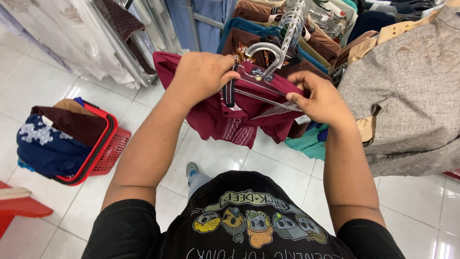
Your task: Organizing and inspecting shirts on a clothing rack by removing them from hangers and putting them back.
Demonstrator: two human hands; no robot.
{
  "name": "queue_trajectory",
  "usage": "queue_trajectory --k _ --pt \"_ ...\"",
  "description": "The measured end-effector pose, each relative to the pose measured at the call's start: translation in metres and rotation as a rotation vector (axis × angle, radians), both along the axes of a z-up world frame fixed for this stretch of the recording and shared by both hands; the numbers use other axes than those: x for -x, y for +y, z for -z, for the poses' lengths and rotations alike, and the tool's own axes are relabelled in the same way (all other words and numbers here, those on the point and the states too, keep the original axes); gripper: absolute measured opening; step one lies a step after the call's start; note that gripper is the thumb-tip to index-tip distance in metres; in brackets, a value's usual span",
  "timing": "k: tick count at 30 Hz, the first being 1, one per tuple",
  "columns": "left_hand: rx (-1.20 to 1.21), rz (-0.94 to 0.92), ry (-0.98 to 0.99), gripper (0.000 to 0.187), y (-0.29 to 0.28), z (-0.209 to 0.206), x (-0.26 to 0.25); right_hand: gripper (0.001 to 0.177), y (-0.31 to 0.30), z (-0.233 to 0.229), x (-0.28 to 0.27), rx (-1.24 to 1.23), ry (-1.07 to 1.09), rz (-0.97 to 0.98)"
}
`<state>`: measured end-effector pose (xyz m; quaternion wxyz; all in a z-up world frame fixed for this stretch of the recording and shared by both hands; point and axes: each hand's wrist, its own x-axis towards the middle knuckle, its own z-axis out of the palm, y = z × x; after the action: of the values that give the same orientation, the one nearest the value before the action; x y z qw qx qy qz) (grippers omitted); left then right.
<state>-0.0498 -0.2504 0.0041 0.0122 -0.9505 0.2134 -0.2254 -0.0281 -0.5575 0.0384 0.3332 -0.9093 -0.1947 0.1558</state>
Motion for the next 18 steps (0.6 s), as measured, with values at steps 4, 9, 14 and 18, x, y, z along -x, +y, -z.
queue_trajectory --k 4,9,14,18 --pt "-0.02 -0.073 -0.004 0.05 0.004 -0.004 0.008 0.01 -0.015 0.027 -0.031 0.056 -0.056 -0.135" --pt "0.033 -0.162 0.135 0.057 0.026 -0.014 0.022 0.016 -0.01 0.038 -0.051 -0.023 -0.013 -0.226" --pt "0.07 -0.263 0.252 0.05 0.049 -0.018 0.039 0.027 0.013 0.039 -0.058 -0.047 0.081 -0.251" --pt "0.03 -0.383 0.348 0.052 0.069 -0.023 0.049 0.011 0.038 0.043 -0.065 -0.118 0.135 -0.186"
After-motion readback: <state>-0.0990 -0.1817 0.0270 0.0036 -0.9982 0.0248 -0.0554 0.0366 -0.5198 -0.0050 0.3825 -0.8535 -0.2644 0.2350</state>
